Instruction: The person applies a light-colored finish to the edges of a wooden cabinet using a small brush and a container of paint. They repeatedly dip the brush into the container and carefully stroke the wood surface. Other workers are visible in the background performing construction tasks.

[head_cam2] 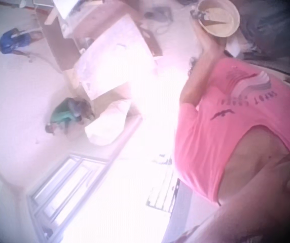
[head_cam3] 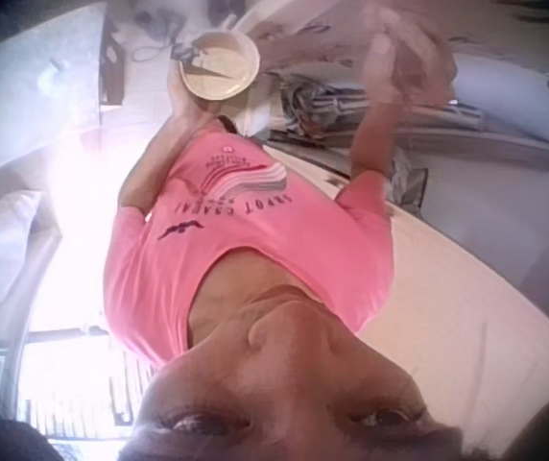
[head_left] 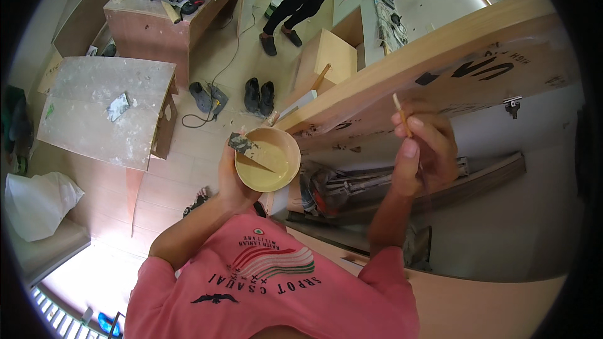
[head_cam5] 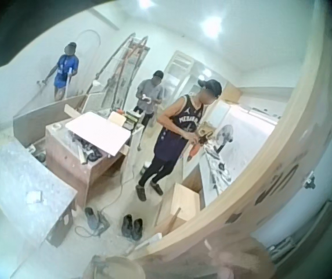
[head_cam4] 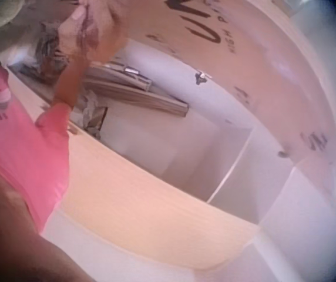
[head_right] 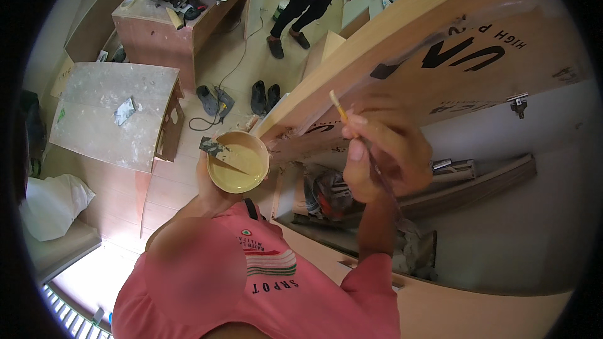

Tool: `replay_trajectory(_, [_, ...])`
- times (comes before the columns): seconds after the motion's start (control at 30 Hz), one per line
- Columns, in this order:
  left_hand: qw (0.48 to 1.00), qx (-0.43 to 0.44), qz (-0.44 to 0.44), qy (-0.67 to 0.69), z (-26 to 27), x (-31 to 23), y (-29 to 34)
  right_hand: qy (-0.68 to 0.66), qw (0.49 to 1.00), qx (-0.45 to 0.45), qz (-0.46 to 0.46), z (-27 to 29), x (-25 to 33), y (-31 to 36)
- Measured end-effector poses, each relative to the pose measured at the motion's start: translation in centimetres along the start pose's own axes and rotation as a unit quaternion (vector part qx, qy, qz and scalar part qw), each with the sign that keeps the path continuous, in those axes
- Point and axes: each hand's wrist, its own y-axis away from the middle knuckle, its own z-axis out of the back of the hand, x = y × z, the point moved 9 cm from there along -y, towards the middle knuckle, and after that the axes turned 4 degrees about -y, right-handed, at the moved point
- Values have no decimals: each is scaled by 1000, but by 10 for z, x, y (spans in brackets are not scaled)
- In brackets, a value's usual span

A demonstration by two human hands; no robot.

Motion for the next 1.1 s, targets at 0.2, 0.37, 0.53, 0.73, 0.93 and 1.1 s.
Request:
replay_trajectory(0.2, [998,60,32,13,5,12,-11,53,998,16,-1,-1,-9,-4])
replay_trajectory(0.37, [999,-19,20,35,22,11,-22,68,998,6,14,-1,-10,-3])
replay_trajectory(0.53, [1000,-12,10,12,17,5,-27,83,996,7,41,-1,-13,-4])
replay_trajectory(0.73, [1000,-28,8,9,26,7,-24,81,995,5,51,-1,-15,-2])
replay_trajectory(0.93, [1000,-2,18,11,19,7,-25,102,994,11,33,1,-15,-2])
replay_trajectory(1.1, [999,23,29,8,21,7,-22,103,993,32,44,-3,-13,-4])
